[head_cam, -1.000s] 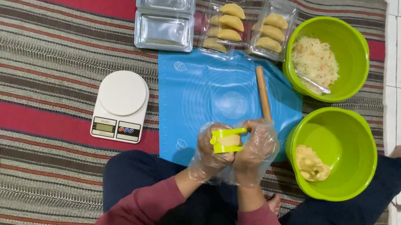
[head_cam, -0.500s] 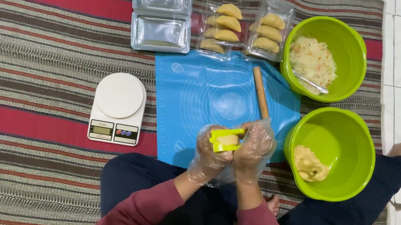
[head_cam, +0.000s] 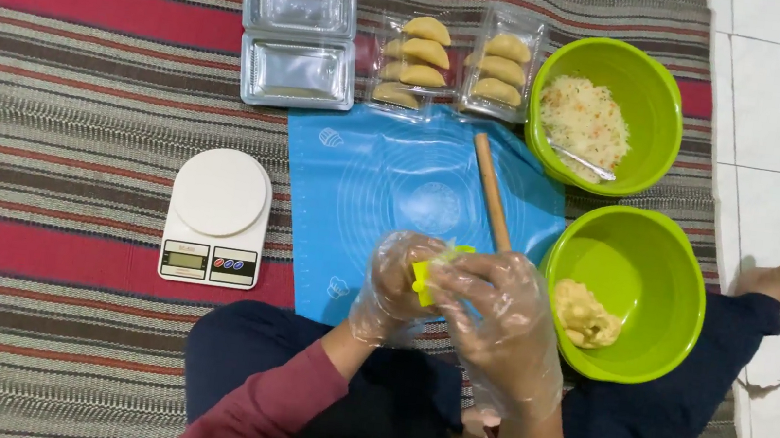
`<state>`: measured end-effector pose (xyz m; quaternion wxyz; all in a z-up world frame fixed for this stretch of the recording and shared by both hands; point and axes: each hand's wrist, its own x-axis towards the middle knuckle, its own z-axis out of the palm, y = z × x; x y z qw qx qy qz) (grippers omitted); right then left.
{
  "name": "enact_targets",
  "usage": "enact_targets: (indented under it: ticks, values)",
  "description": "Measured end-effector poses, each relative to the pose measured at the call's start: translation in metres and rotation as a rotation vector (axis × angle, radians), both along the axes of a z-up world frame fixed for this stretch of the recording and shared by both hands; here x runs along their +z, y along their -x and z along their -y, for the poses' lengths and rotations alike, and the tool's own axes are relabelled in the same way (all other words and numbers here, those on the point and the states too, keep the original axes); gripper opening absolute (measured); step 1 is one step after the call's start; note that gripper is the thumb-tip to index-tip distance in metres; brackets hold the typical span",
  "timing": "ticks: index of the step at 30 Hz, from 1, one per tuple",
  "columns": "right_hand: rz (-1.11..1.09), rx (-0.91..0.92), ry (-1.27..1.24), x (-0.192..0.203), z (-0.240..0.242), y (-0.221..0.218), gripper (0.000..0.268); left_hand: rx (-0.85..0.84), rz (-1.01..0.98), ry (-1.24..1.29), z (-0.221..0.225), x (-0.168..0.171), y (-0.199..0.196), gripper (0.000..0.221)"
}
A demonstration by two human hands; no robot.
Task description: The person manually fills and shapes pastels using a plastic mold and places them into storage containers.
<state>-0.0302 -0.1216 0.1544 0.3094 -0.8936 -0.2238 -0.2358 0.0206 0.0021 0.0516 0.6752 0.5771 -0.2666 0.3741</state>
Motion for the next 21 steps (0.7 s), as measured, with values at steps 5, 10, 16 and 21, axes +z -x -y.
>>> enact_targets:
  ticks: [5,10,16,21]
  values:
    - [-0.084,0.039,-0.051,0.011,0.001,0.009,0.004,-0.157,0.174,-0.188,-0.007,0.025,-0.005,0.016]
    - [-0.238,-0.003,0.211,0.003,0.008,0.012,0.019,-0.233,0.078,-0.154,-0.005,0.013,0.010,0.019]
    - [-0.350,-0.103,0.119,0.011,0.004,0.019,0.018,-0.342,-0.032,-0.118,-0.002,-0.007,0.015,0.037]
    - [-0.331,-0.181,-0.042,0.016,0.001,0.023,0.014,-0.135,0.028,-0.164,0.001,-0.034,0.016,0.048]
